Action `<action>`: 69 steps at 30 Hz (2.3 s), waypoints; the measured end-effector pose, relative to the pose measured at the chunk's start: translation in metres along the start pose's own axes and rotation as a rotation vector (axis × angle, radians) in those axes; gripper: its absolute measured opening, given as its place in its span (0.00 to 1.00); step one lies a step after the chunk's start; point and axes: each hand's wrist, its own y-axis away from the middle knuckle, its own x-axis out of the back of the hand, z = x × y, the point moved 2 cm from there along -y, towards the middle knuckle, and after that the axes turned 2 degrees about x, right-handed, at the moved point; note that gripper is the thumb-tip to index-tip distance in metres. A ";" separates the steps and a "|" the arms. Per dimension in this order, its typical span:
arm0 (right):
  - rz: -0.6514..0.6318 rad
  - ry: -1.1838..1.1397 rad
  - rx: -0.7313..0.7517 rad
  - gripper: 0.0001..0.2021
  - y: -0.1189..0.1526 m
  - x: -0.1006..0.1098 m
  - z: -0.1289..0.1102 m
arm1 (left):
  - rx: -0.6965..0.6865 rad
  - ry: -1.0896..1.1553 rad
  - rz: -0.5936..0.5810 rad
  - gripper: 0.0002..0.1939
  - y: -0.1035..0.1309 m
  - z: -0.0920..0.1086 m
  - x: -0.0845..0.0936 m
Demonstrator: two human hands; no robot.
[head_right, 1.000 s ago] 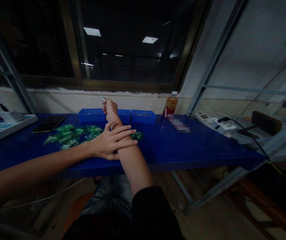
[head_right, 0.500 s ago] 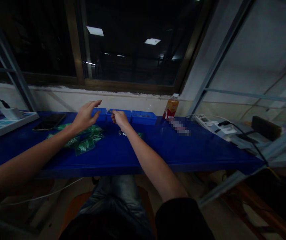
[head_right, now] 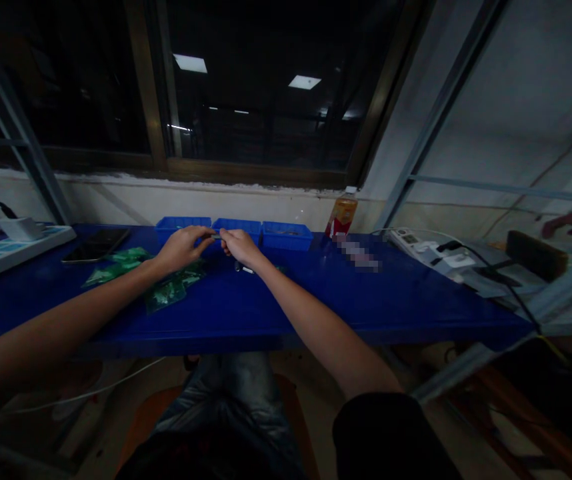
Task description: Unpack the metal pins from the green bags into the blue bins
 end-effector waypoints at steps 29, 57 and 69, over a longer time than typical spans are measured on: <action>0.386 0.719 0.380 0.15 -0.026 0.071 0.032 | -0.230 0.054 -0.354 0.12 0.006 0.019 -0.036; -0.065 0.956 0.550 0.11 0.011 0.004 -0.006 | -0.041 0.172 0.070 0.19 0.005 -0.003 -0.019; -0.047 0.921 0.521 0.12 0.010 0.003 -0.003 | -0.117 0.062 0.071 0.11 0.004 -0.011 -0.003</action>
